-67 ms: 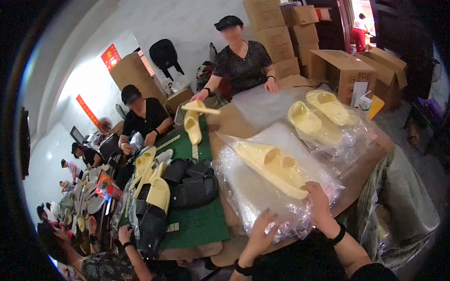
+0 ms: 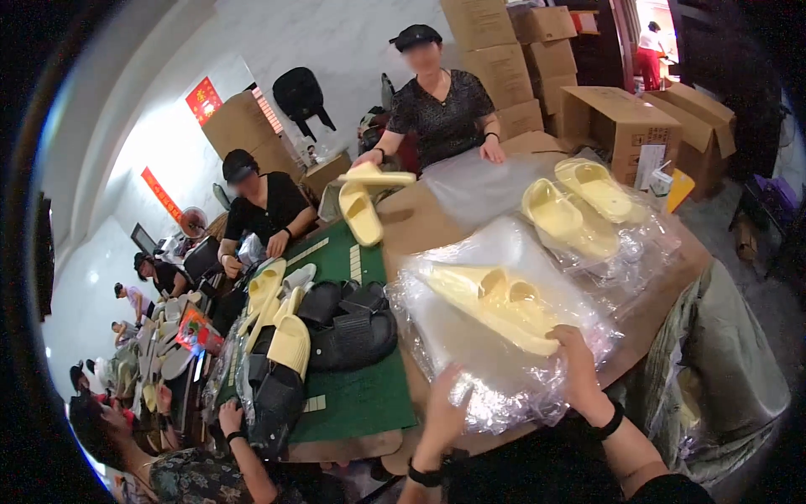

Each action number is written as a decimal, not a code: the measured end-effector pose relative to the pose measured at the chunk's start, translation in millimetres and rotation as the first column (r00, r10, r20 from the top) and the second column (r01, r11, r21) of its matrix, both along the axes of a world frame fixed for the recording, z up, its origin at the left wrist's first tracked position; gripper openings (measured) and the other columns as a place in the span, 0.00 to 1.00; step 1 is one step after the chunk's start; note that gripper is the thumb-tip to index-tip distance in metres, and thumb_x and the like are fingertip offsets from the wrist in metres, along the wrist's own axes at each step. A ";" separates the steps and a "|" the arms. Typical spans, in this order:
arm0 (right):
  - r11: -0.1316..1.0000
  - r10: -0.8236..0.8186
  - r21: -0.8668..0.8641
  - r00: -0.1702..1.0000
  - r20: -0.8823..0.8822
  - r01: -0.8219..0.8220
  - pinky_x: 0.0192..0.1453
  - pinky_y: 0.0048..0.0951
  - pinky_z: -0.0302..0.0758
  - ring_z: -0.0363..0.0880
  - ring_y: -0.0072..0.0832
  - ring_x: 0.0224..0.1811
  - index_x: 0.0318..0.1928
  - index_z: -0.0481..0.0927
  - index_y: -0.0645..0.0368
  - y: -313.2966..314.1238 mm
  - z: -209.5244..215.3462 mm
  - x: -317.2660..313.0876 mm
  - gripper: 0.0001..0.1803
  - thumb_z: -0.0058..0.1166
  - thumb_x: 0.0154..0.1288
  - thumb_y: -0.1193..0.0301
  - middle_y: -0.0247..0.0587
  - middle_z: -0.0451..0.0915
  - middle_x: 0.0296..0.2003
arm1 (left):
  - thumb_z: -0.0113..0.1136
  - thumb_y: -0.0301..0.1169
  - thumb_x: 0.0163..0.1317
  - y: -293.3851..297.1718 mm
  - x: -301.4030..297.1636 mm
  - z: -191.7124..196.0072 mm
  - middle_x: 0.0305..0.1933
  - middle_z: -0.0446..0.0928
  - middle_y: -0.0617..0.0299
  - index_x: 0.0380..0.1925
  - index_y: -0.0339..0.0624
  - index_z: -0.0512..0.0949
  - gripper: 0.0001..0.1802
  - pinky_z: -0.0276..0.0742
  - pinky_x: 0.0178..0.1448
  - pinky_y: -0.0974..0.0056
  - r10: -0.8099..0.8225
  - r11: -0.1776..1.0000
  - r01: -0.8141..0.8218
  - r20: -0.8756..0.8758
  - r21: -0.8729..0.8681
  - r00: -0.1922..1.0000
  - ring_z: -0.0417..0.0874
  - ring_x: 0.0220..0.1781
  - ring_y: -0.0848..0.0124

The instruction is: Packing finished foam sandals into plastic bags and placing them in a collection bin.

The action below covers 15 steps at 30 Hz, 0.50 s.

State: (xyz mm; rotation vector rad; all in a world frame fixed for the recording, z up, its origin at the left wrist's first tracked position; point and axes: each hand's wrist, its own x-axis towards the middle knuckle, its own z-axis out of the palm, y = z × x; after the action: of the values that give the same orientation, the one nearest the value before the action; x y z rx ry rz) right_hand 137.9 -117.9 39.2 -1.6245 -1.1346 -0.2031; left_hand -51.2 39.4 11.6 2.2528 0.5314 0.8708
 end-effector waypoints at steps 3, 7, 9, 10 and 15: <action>0.999 0.037 0.005 0.993 -0.109 -0.037 0.49 0.28 0.73 0.74 0.34 0.47 0.48 0.73 0.60 -2.8 -6.5 -1.0 0.17 0.49 0.57 0.82 0.44 0.72 0.47 | 0.57 0.25 0.60 49.9 -17.3 33.5 0.52 0.73 0.46 0.50 0.32 0.73 0.18 0.65 0.63 0.57 0.285 0.958 -0.275 0.150 -0.083 0.947 0.73 0.56 0.52; 0.988 0.101 0.137 0.959 -0.264 -0.067 0.47 0.26 0.73 0.72 0.28 0.45 0.47 0.73 0.61 0.1 -9.7 -0.1 0.13 0.47 0.61 0.81 0.39 0.70 0.45 | 0.62 0.32 0.60 139.2 -47.8 19.8 0.60 0.68 0.42 0.59 0.30 0.65 0.30 0.61 0.68 0.53 0.667 0.745 -0.667 -0.025 -0.004 0.745 0.67 0.63 0.47; 0.989 0.096 0.131 0.969 -0.227 -0.068 0.47 0.25 0.73 0.72 0.28 0.45 0.47 0.73 0.61 2.2 -9.4 0.2 0.13 0.47 0.61 0.80 0.39 0.70 0.45 | 0.63 0.34 0.59 177.4 -66.5 -5.5 0.60 0.68 0.41 0.61 0.30 0.63 0.33 0.61 0.67 0.51 0.746 0.666 -0.739 -0.082 0.099 0.661 0.67 0.62 0.44; 0.992 0.071 0.114 0.980 -0.184 -0.051 0.46 0.24 0.72 0.72 0.27 0.46 0.47 0.73 0.61 2.7 -8.4 -0.1 0.12 0.47 0.62 0.79 0.39 0.70 0.45 | 0.63 0.33 0.59 194.1 -73.7 -17.9 0.58 0.70 0.42 0.60 0.30 0.64 0.32 0.64 0.64 0.53 0.735 0.673 -0.739 -0.093 -0.015 0.671 0.70 0.60 0.46; 0.928 0.314 0.371 0.590 -0.743 -0.027 0.48 0.24 0.70 0.72 0.29 0.45 0.49 0.71 0.60 4.7 -30.6 7.4 0.21 0.56 0.52 0.83 0.39 0.70 0.43 | 0.61 0.32 0.63 191.1 -58.4 32.6 0.44 0.76 0.55 0.47 0.30 0.71 0.19 0.70 0.50 0.61 0.484 0.751 -0.502 -0.158 -0.429 0.860 0.75 0.46 0.66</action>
State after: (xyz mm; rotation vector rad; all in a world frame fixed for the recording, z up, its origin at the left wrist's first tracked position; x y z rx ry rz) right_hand 145.3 -113.2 8.6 -1.0760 -0.4952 0.4336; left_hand -109.6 230.5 44.2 1.7082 1.2568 0.8382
